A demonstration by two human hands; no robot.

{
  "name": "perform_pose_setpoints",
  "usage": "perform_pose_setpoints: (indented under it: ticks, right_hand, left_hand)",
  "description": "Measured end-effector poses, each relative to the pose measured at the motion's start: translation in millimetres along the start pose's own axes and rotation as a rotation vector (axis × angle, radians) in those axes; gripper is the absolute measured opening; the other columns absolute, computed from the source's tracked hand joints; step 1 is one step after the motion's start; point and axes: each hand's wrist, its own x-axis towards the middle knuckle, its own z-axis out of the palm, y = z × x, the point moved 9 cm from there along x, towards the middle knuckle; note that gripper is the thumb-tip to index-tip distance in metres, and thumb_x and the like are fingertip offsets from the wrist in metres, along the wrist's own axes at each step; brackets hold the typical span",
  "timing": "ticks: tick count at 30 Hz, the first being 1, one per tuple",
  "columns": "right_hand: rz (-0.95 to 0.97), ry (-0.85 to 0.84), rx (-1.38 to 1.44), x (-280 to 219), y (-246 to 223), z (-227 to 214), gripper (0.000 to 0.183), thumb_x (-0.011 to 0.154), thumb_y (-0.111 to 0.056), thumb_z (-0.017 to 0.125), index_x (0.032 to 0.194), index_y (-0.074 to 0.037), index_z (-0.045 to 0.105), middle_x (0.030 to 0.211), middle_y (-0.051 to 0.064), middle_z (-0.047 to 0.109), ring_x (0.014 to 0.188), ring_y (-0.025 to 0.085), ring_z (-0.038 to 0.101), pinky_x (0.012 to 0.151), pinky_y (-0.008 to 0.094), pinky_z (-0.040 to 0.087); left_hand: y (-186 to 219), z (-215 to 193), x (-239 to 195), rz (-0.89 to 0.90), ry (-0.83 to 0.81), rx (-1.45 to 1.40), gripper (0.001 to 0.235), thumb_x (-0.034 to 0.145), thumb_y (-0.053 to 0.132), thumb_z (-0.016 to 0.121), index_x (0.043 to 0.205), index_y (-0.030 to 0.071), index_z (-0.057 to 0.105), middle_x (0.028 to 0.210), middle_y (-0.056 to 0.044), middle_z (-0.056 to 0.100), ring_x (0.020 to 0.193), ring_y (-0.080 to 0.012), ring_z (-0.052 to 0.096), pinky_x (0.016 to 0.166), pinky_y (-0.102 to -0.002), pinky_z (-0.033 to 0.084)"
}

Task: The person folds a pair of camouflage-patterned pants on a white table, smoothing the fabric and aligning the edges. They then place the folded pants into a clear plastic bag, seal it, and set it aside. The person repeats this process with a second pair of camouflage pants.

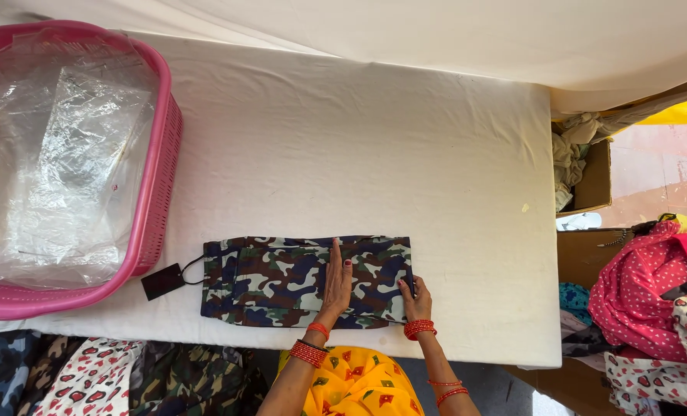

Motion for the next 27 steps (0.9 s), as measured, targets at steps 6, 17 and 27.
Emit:
perform_pose_setpoints:
  ticks: [6, 17, 27]
  right_hand:
    - [-0.067, 0.029, 0.090, -1, -6, -39, 0.028, 0.097, -0.023, 0.069, 0.114, -0.002, 0.067, 0.091, 0.007, 0.076, 0.079, 0.009, 0.067, 0.069, 0.022, 0.052]
    - [-0.075, -0.016, 0.314, -27, -80, -57, 0.024, 0.102, -0.021, 0.063, 0.118, -0.004, 0.057, 0.076, 0.002, 0.068, 0.062, 0.004, 0.052, 0.054, 0.020, 0.040]
    - [-0.152, -0.513, 0.291, -86, -193, 188, 0.022, 0.104, -0.016, 0.052, 0.119, -0.003, 0.041, 0.079, 0.003, 0.060, 0.051, 0.014, 0.061, 0.044, 0.029, 0.055]
  left_hand:
    - [2, 27, -8, -0.088, 0.016, -0.253, 0.096, 0.090, 0.082, 0.016, 0.164, 0.025, -0.007, 0.174, -0.007, -0.001, 0.158, -0.0296, 0.005, 0.127, -0.048, 0.015]
    - [-17, 88, -27, -0.085, -0.094, -0.733, 0.087, 0.098, 0.074, 0.028, 0.161, 0.015, 0.027, 0.168, -0.009, 0.029, 0.156, -0.0247, 0.026, 0.126, -0.040, 0.022]
    - [-138, 69, -109, -0.570, 0.031, -1.660, 0.047, 0.102, 0.044, 0.048, 0.137, 0.013, 0.054, 0.132, -0.004, 0.061, 0.122, -0.0213, 0.059, 0.108, -0.043, 0.048]
